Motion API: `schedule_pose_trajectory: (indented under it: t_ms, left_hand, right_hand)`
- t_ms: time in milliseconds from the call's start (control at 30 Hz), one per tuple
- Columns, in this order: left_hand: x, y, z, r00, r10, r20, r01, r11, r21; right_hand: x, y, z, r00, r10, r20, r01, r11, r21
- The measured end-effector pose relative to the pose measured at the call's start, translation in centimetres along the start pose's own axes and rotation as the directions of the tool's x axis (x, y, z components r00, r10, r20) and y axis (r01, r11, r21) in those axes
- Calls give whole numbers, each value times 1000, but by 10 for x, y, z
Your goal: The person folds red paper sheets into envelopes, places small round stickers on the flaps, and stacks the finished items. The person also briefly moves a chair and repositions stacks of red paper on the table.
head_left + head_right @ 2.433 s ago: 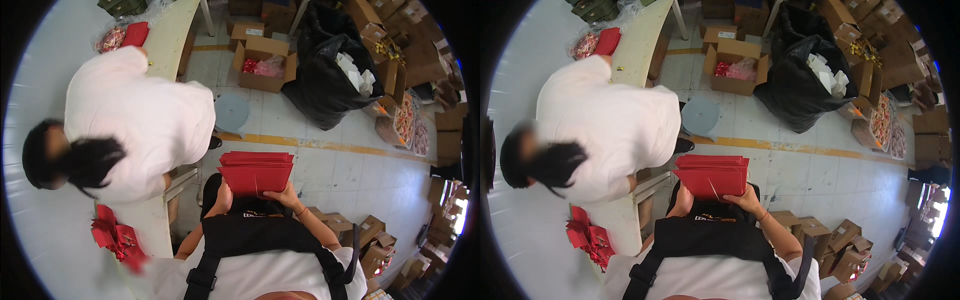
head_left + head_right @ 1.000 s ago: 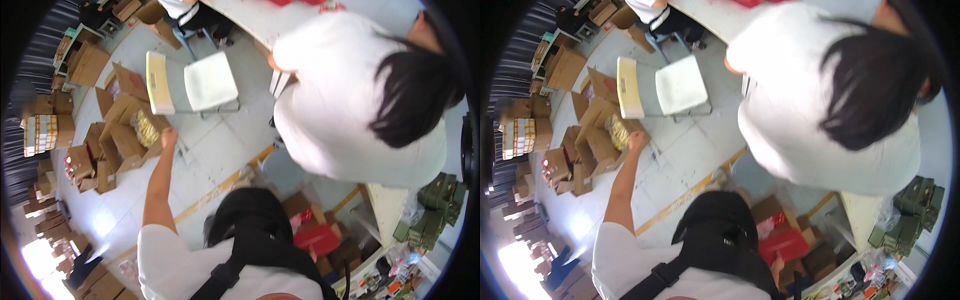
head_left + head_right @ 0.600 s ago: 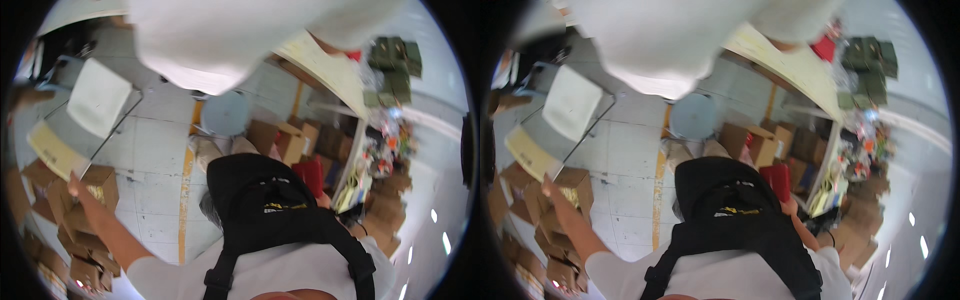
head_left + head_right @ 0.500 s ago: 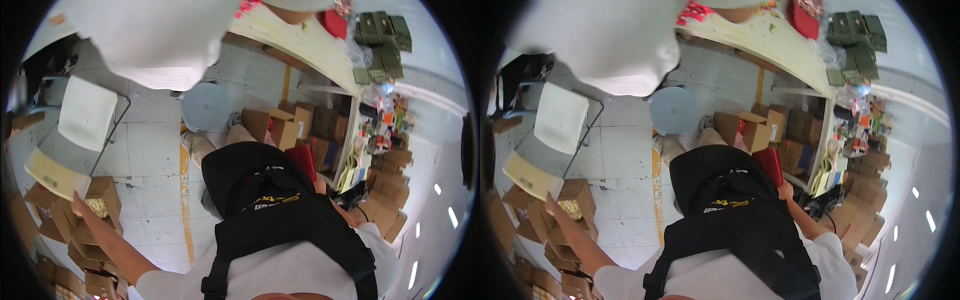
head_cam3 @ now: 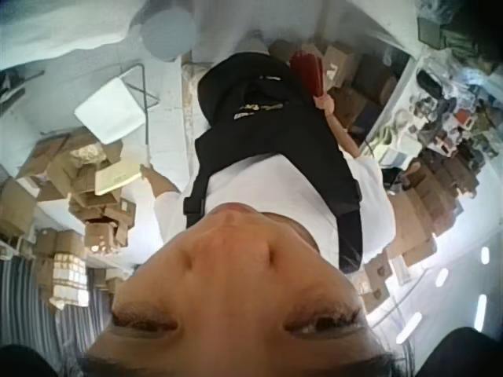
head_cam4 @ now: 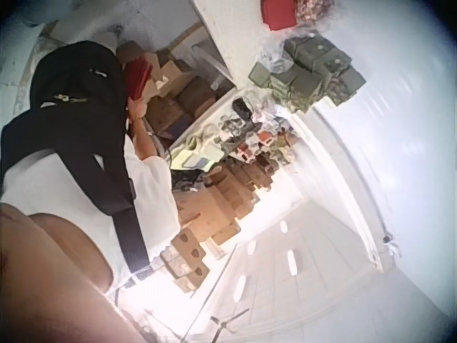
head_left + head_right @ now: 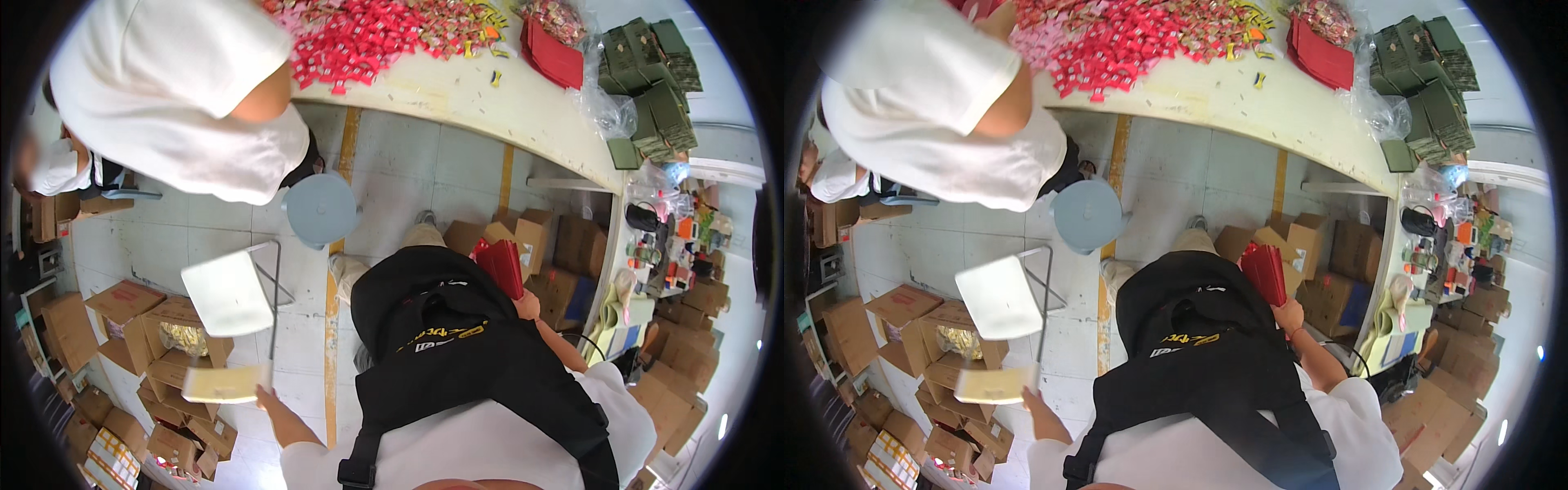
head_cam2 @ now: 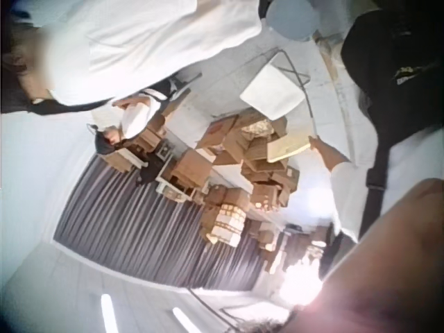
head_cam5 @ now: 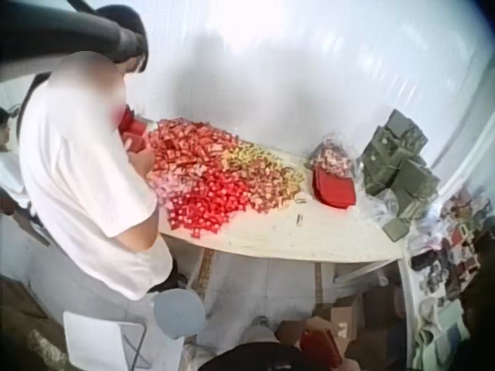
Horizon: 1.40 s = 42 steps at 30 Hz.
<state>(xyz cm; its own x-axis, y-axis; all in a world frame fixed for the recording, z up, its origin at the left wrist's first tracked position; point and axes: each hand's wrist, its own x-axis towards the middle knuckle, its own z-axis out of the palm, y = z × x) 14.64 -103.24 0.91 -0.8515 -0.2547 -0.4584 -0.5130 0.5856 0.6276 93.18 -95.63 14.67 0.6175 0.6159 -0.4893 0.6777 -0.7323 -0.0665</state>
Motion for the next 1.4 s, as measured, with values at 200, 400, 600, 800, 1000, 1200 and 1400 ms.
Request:
schedule_pose_trajectory:
  t_ms: [200, 400, 600, 800, 1000, 1200, 1400]
  left_hand:
    - [-134, -92, -1, 970, -207, 129, 230, 953, -199]
    - [-266, -181, -12, 804, 378, 458, -456, 887, 68]
    - [-356, -248, 6, 880, -273, 389, 374, 903, -212]
    - [-424, -286, 8, 832, -384, 401, 504, 824, -257]
    - [-490, -329, 14, 852, -499, 156, 512, 735, -444]
    - [-567, -360, 32, 853, -521, 22, 481, 771, -416]
    - [-668, -421, 21, 889, -428, 165, 457, 798, -392]
  right_hand:
    - [100, 29, -83, 993, -116, -8, 116, 987, 113]
    - [202, -13, -163, 964, -203, -172, 258, 871, 418]
    - [318, -68, -169, 987, -161, -8, 84, 474, 876]
    - [370, -159, -169, 972, -228, 49, 10, 250, 968]
    - [423, -234, -166, 922, -373, 103, 13, 296, 955]
    - [464, -241, -192, 785, -575, 231, 25, 402, 915]
    - [490, -211, -212, 718, -601, 352, -15, 492, 870]
